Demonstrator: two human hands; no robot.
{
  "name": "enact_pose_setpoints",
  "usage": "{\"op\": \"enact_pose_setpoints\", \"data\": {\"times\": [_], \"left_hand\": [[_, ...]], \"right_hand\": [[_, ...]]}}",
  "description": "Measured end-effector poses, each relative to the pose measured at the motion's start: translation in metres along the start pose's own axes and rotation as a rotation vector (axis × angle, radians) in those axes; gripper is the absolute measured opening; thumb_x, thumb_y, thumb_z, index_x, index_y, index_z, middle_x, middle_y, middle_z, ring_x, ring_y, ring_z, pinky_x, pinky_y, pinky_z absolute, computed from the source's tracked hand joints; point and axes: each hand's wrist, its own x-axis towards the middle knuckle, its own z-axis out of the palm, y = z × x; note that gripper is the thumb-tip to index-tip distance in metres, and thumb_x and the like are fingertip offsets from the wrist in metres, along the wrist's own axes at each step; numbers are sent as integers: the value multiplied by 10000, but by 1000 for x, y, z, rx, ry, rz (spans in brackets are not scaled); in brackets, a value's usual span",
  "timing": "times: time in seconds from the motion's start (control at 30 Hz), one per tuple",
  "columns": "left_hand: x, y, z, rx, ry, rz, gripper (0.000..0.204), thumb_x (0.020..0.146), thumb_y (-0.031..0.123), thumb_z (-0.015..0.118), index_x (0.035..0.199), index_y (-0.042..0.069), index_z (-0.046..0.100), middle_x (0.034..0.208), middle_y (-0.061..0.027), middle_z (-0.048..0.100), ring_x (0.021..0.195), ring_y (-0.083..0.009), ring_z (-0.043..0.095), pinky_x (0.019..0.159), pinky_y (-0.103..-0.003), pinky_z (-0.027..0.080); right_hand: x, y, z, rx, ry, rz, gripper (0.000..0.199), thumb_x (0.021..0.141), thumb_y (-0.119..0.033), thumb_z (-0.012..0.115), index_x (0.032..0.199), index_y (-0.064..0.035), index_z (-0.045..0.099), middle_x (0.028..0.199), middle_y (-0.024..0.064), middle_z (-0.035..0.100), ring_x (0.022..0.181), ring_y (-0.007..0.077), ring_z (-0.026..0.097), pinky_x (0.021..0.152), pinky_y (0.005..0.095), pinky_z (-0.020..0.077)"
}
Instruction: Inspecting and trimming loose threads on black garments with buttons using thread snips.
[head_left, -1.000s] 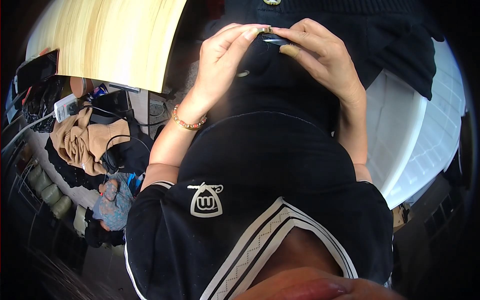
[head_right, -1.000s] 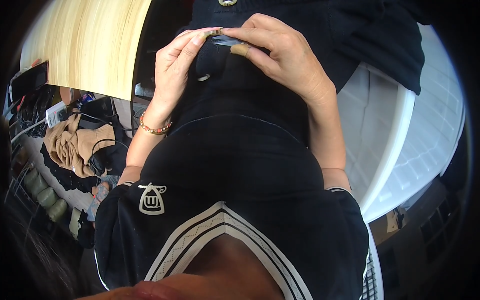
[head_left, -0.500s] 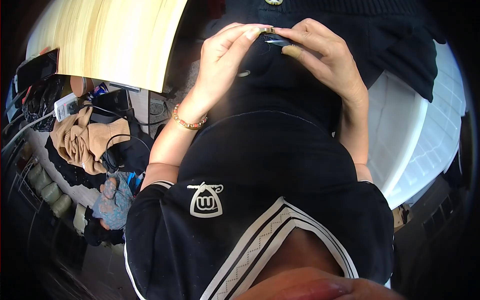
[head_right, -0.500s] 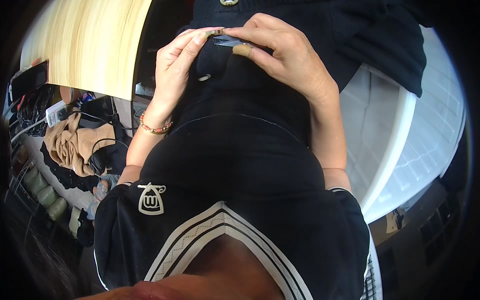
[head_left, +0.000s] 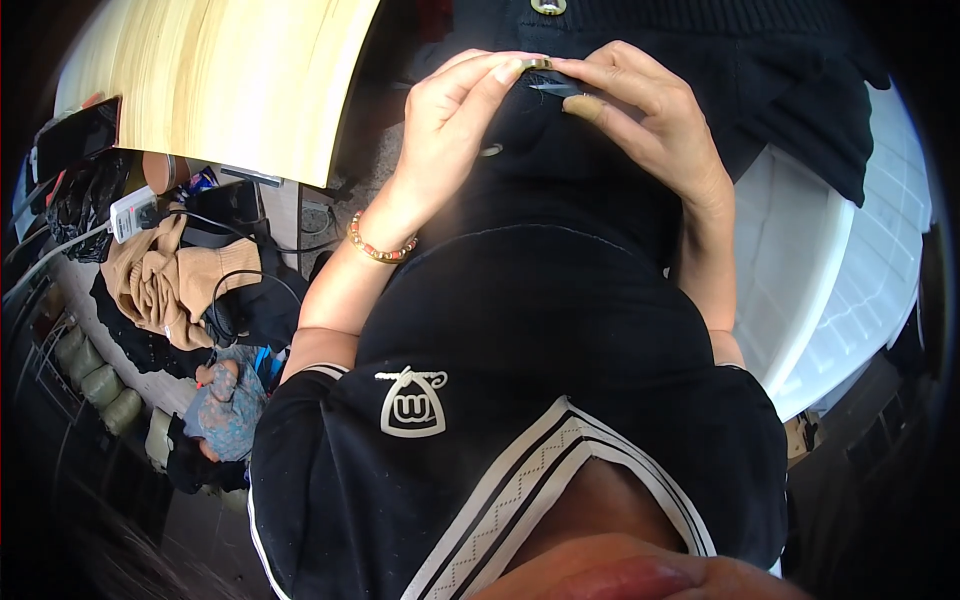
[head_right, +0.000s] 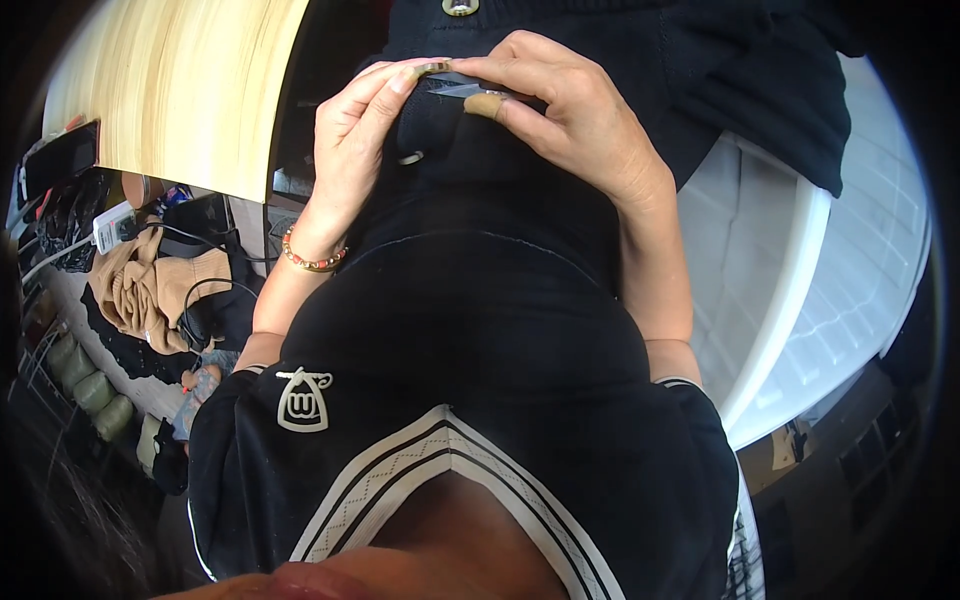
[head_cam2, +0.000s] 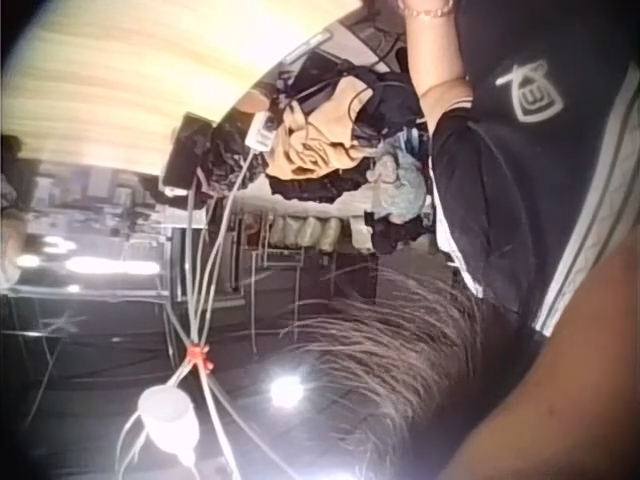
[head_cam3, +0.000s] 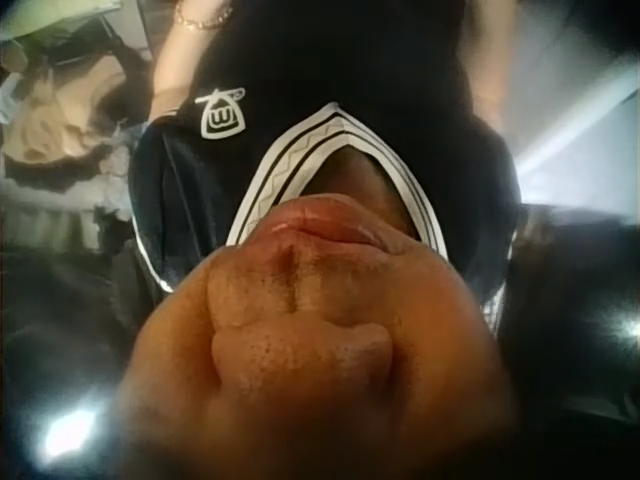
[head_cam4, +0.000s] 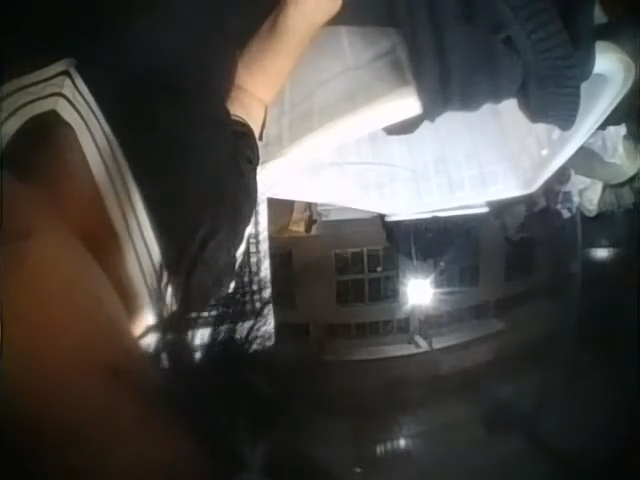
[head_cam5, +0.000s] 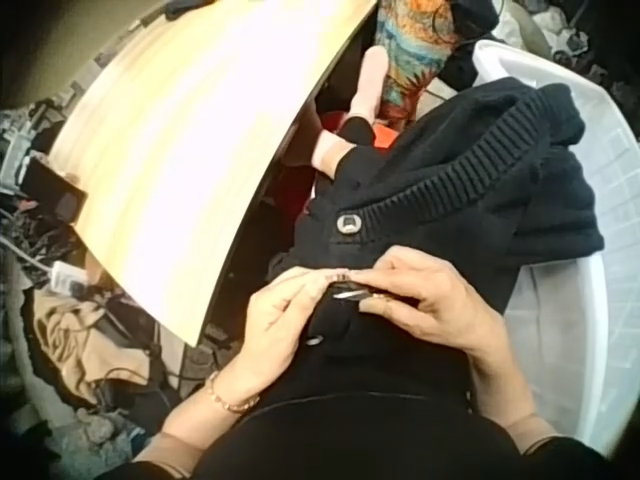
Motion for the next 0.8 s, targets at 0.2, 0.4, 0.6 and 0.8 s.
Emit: {"op": "enact_pose_setpoints", "data": {"times": [0.2, 0.4, 0.6, 0.8], "left_hand": [[4, 3, 2, 60, 5, 63, 230, 985, 147, 569, 1087, -1, 712, 979, -89, 695, 923, -140, 653, 828, -242, 495], [3, 4, 1, 75, 11, 50, 226, 980, 144, 572, 1081, 0, 714, 950, -87, 694, 879, -134, 653, 793, -238, 496], [5, 6, 2, 97, 1, 33, 224, 974, 146, 579, 1073, 0, 716, 910, -72, 685, 823, -115, 637, 738, -229, 486], [5, 2, 3, 48, 27, -3, 210, 969, 142, 593, 1059, 2, 721, 867, -51, 666, 785, -81, 601, 708, -217, 468]], "right_hand": [[1, -2, 3, -47, 50, -27, 305, 830, -66, 709, 1134, -74, 705, 787, 38, 563, 672, 157, 546, 609, 276, 457], [0, -5, 3, -130, 72, -35, 296, 826, -79, 717, 1121, -88, 709, 794, 32, 569, 683, 162, 556, 610, 280, 475], [2, -9, 1, -250, 96, -67, 273, 821, -88, 721, 1093, -92, 709, 823, 34, 597, 729, 184, 594, 640, 286, 516], [1, -10, 3, -319, 150, -116, 253, 810, -95, 732, 1062, -79, 711, 824, 33, 608, 735, 190, 600, 635, 291, 522]]}}
